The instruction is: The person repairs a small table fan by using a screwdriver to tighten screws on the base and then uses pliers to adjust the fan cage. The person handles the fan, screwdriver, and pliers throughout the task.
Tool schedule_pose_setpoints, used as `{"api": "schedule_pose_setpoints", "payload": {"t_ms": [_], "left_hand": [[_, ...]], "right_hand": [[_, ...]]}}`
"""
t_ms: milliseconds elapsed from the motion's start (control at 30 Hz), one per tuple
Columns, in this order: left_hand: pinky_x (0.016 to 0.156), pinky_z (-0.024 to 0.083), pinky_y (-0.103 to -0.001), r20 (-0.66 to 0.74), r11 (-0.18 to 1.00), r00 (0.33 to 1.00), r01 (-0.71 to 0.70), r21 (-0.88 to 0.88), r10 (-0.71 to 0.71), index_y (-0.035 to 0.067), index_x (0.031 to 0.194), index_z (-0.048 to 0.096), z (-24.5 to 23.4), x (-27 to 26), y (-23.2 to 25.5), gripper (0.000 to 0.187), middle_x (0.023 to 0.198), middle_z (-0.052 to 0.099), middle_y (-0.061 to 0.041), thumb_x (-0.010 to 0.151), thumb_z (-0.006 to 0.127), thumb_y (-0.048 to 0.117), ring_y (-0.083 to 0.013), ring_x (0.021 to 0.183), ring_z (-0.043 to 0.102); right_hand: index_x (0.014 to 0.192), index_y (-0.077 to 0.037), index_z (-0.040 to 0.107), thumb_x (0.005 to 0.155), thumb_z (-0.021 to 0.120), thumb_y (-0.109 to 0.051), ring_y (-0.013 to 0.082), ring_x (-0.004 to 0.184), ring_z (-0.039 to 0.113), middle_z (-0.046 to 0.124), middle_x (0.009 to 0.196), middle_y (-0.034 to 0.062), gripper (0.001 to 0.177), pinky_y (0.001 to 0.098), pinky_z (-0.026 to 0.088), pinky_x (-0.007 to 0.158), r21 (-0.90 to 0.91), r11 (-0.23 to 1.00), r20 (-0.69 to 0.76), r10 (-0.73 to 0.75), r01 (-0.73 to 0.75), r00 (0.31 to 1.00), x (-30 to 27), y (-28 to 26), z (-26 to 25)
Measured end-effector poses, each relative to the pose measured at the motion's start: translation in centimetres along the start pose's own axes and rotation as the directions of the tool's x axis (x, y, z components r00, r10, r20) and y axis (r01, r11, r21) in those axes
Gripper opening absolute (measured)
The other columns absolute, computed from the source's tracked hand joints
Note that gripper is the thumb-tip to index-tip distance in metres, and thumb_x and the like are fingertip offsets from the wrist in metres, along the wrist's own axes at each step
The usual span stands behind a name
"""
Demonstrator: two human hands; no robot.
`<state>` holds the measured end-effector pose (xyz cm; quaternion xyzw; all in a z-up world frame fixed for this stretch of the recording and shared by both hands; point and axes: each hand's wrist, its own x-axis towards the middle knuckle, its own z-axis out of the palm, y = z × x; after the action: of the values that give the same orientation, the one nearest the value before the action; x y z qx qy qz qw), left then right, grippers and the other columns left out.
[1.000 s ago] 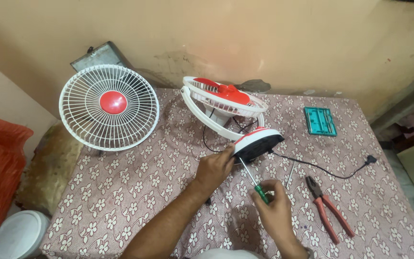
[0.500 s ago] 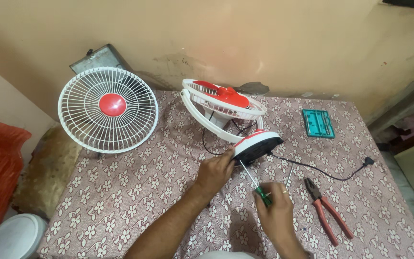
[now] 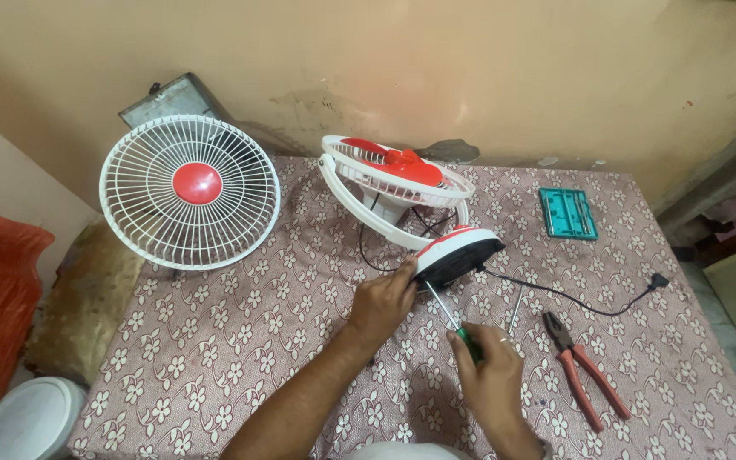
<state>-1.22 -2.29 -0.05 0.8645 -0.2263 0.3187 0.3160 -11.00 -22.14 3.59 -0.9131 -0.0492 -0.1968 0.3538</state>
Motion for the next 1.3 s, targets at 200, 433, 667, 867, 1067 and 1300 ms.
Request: {"api": "schedule_pose_setpoints", "payload": {"t_ms": [200, 433, 667, 867, 1067, 1300], "left_hand": [[0.07, 0.065, -0.035, 0.012, 1.0, 1.0, 0.012, 0.01, -0.012, -0.006, 0.128, 0.065, -0.1, -0.1, 0.2, 0.045, 0.103, 0.077, -0.02, 0.088, 0.078, 0.01, -0.0278, 0.081, 0.078], [0.069, 0.065, -0.034, 0.028, 0.999, 1.0, 0.012, 0.029, -0.013, -0.006, 0.127, 0.065, 0.3, -0.1, -0.2, 0.042, 0.103, 0.077, -0.02, 0.09, 0.078, 0.01, -0.0262, 0.08, 0.079], [0.069, 0.065, -0.033, 0.02, 1.0, 1.0, -0.002, 0.02, 0.002, -0.006, 0.125, 0.066, 0.4, -0.3, -0.3, 0.039, 0.109, 0.077, -0.021, 0.09, 0.077, 0.009, -0.026, 0.08, 0.079], [0.075, 0.065, -0.034, -0.022, 1.0, 1.0, -0.019, 0.01, 0.02, -0.005, 0.124, 0.066, 0.0, -0.1, -0.1, 0.038, 0.112, 0.076, -0.02, 0.09, 0.076, 0.007, -0.0264, 0.086, 0.079], [0.071, 0.065, -0.035, 0.019, 1.0, 1.0, 0.011, 0.014, -0.011, -0.005, 0.125, 0.066, -0.3, 0.0, 0.3, 0.041, 0.108, 0.076, -0.021, 0.087, 0.077, 0.008, -0.0271, 0.082, 0.078], [0.072, 0.065, -0.033, -0.009, 1.0, 1.0, 0.001, 0.003, -0.001, -0.005, 0.125, 0.066, 0.1, -0.5, -0.1, 0.04, 0.109, 0.076, -0.02, 0.09, 0.078, 0.007, -0.0258, 0.084, 0.079]], "right_hand": [[0.104, -0.008, 0.07, 0.097, 0.072, -0.024, 0.0093, 0.056, 0.052, 0.069, 0.082, 0.0047, 0.017, 0.0223, 0.035, 0.038, 0.689, -0.011, 0.67, 0.393, -0.725, 0.63, 0.4, 0.9, 1.1], [0.117, -0.009, 0.072, 0.094, 0.068, -0.029, 0.0109, 0.061, 0.064, 0.075, 0.085, 0.0004, 0.03, 0.0233, 0.05, 0.051, 0.123, 0.886, 0.279, 0.401, -0.446, 0.873, -0.1, 0.2, 0.9], [0.107, -0.001, 0.066, 0.089, 0.075, -0.024, 0.0094, 0.07, 0.064, 0.07, 0.088, 0.0065, 0.03, 0.0253, 0.054, 0.058, 0.589, 0.657, 0.322, 0.343, -0.471, 0.882, 0.2, 0.7, 1.1], [0.111, -0.004, 0.076, 0.099, 0.067, -0.027, 0.0111, 0.06, 0.058, 0.076, 0.085, 0.0079, 0.027, 0.0276, 0.046, 0.049, 0.258, 0.783, 0.314, 0.486, -0.566, 0.815, -0.5, 1.3, 1.0], [0.106, -0.002, 0.066, 0.09, 0.072, -0.026, 0.0067, 0.063, 0.062, 0.069, 0.082, 0.0054, 0.029, 0.0229, 0.051, 0.048, 0.56, 0.695, 0.291, 0.346, -0.452, 0.892, 0.0, 1.1, 1.2], [0.104, 0.0, 0.076, 0.097, 0.069, -0.024, 0.0159, 0.057, 0.05, 0.062, 0.07, 0.0092, 0.026, 0.0273, 0.039, 0.047, 0.355, 0.649, 0.38, 0.557, -0.672, 0.739, -0.1, 0.7, 0.9]]}}
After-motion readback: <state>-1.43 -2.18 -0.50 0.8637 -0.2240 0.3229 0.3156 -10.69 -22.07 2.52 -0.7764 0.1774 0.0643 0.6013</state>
